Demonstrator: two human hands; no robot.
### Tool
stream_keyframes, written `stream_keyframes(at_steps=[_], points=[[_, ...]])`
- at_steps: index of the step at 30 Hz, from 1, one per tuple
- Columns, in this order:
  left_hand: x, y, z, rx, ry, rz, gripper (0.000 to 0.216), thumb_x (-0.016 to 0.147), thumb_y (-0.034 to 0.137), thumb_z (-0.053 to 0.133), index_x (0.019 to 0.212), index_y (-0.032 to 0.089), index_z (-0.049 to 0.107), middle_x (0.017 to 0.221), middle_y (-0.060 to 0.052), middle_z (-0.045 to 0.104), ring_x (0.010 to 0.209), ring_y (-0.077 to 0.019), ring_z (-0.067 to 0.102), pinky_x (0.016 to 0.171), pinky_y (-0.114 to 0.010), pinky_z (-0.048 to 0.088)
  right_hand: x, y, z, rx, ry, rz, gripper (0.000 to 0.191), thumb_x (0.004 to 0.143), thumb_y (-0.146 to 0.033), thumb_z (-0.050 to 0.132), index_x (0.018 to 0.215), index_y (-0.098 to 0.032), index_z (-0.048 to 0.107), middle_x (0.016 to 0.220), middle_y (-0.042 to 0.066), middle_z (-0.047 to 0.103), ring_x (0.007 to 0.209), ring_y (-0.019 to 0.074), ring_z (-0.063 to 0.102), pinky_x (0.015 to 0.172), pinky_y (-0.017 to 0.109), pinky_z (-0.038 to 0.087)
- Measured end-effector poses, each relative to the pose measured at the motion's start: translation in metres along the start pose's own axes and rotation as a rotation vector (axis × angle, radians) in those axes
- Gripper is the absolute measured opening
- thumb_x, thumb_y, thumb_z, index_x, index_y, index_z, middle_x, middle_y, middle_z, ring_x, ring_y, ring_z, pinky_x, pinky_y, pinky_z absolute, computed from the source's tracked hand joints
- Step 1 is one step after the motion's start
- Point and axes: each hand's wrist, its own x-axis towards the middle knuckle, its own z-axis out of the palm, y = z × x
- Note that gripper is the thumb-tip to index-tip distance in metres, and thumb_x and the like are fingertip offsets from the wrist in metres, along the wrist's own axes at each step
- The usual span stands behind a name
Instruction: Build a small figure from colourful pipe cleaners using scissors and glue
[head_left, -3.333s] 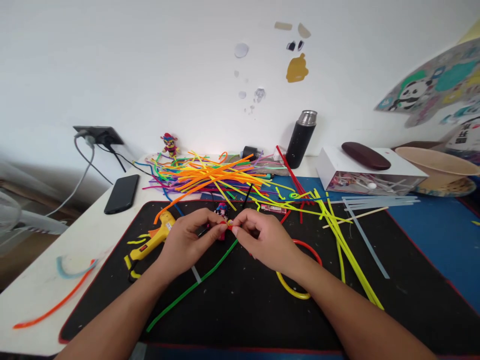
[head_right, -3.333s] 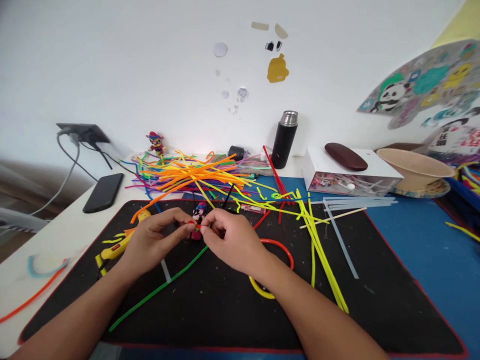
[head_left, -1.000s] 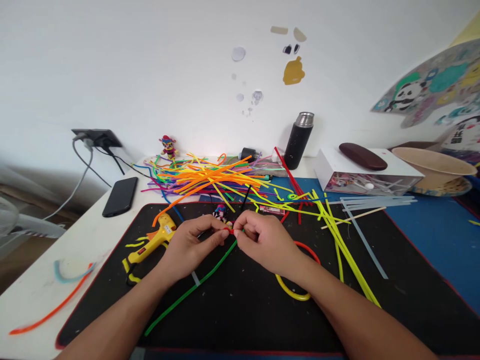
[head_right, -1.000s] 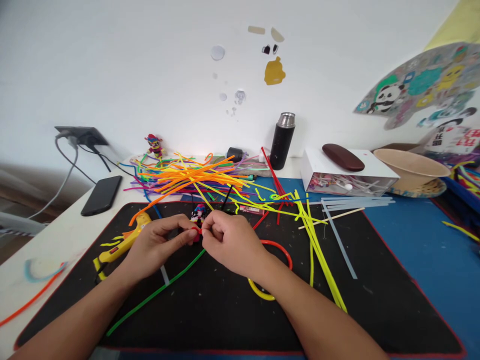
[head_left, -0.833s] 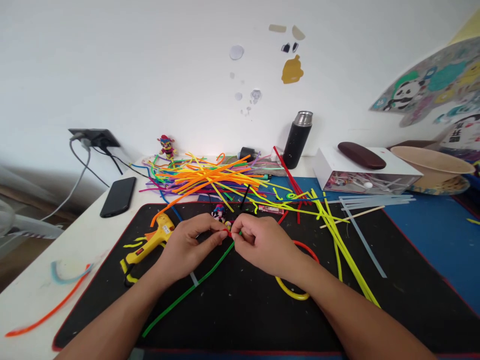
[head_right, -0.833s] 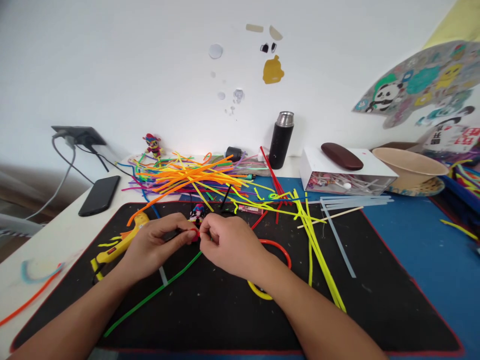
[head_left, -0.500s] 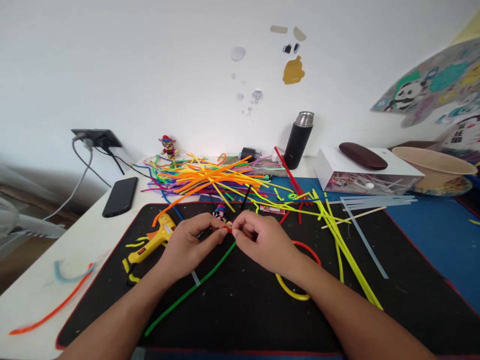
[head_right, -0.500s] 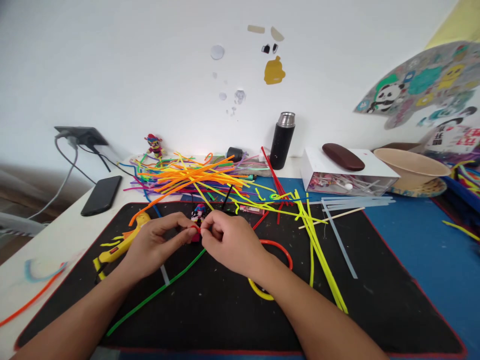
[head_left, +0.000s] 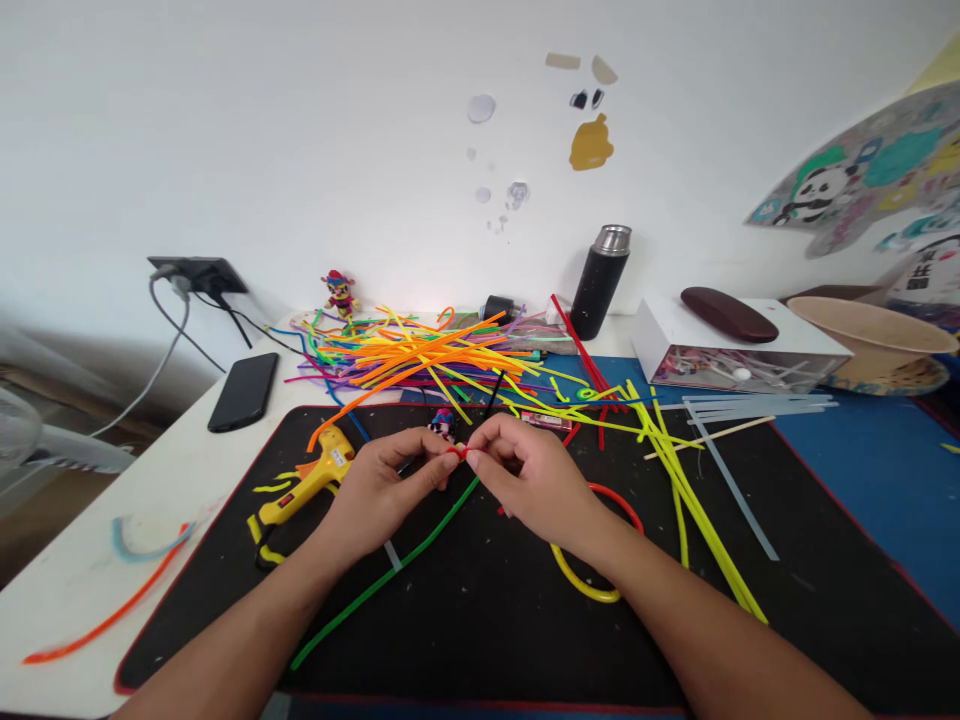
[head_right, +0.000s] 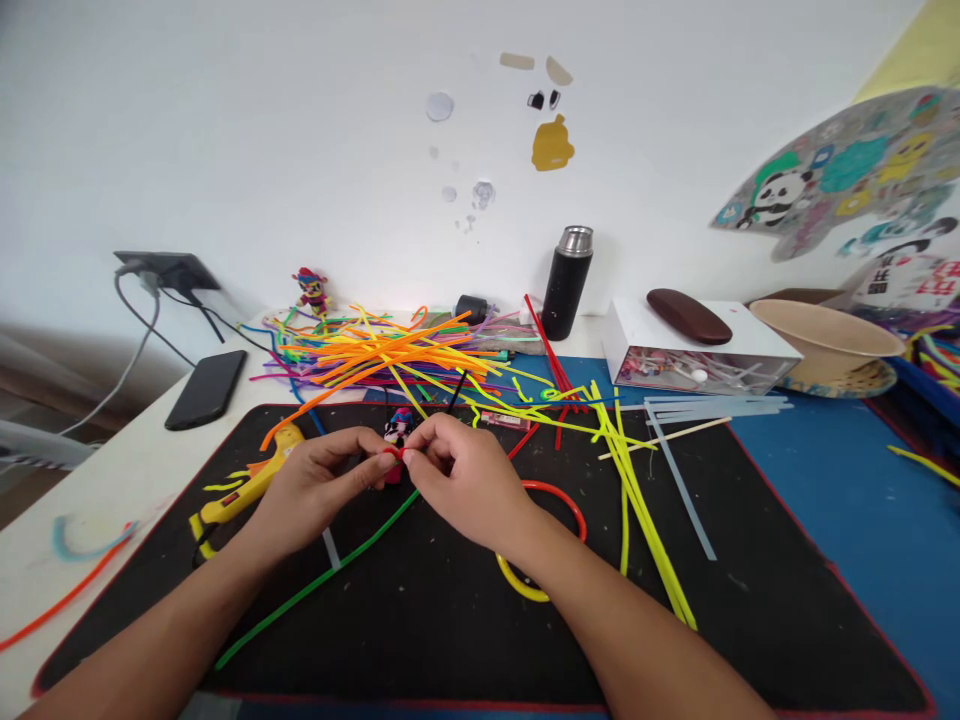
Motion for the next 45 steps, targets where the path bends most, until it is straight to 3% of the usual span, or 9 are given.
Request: stream_keyframes(at_steps=[6, 25, 37, 42, 45], points=[[0.002, -0.004, -0.004, -0.075, -0.004, -0.034, 0.027, 0.093, 0.045, 0.074, 0.092, 0.017, 0.077, 0.080, -0.005, 0.074, 0.075, -0.0182, 0.067, 0.075, -0.030, 0.054, 0.000, -0.001, -0.001, -0.031, 0.019, 0.018, 0.007, 0.095, -0.028, 0.062, 0.091, -0.022, 0.062, 0.054, -0.010, 0.047, 0.045, 0.0095, 0.046, 0.050, 0.023, 0.036], [0.003, 0.001, -0.003, 0.024, -0.031, -0.017, 0.026, 0.093, 0.041, 0.070, 0.081, 0.018, 0.069, 0.078, -0.003, 0.071, 0.074, -0.0170, 0.063, 0.071, -0.027, 0.050, 0.000, 0.001, 0.000, -0.033, -0.010, 0.032, 0.004, 0.093, -0.024, 0.062, 0.090, -0.021, 0.061, 0.055, -0.010, 0.048, 0.047, 0.0092, 0.045, 0.051, 0.023, 0.034], [0.002, 0.002, -0.002, 0.084, -0.005, 0.014, 0.024, 0.093, 0.039, 0.069, 0.082, 0.018, 0.071, 0.077, -0.003, 0.071, 0.073, -0.0171, 0.063, 0.073, -0.029, 0.050, 0.001, 0.004, -0.003, -0.013, -0.066, 0.039, 0.014, 0.100, -0.033, 0.060, 0.095, -0.021, 0.065, 0.065, -0.007, 0.054, 0.048, 0.0086, 0.050, 0.049, 0.022, 0.036], [0.004, -0.003, -0.004, 0.001, 0.100, -0.022, 0.032, 0.093, 0.047, 0.072, 0.107, 0.018, 0.076, 0.088, -0.005, 0.077, 0.075, -0.0181, 0.069, 0.075, -0.029, 0.055, 0.006, 0.001, -0.017, 0.008, 0.013, 0.058, 0.014, 0.098, -0.034, 0.060, 0.092, -0.021, 0.062, 0.058, -0.009, 0.050, 0.043, 0.0087, 0.047, 0.046, 0.022, 0.034], [0.005, -0.005, -0.005, 0.083, 0.173, -0.001, 0.031, 0.093, 0.048, 0.071, 0.103, 0.019, 0.078, 0.092, -0.006, 0.079, 0.079, -0.0191, 0.071, 0.076, -0.029, 0.056, 0.013, 0.003, -0.036, -0.045, 0.102, 0.123, 0.016, 0.097, -0.037, 0.060, 0.093, -0.022, 0.062, 0.053, -0.010, 0.048, 0.040, 0.0103, 0.046, 0.045, 0.023, 0.034]])
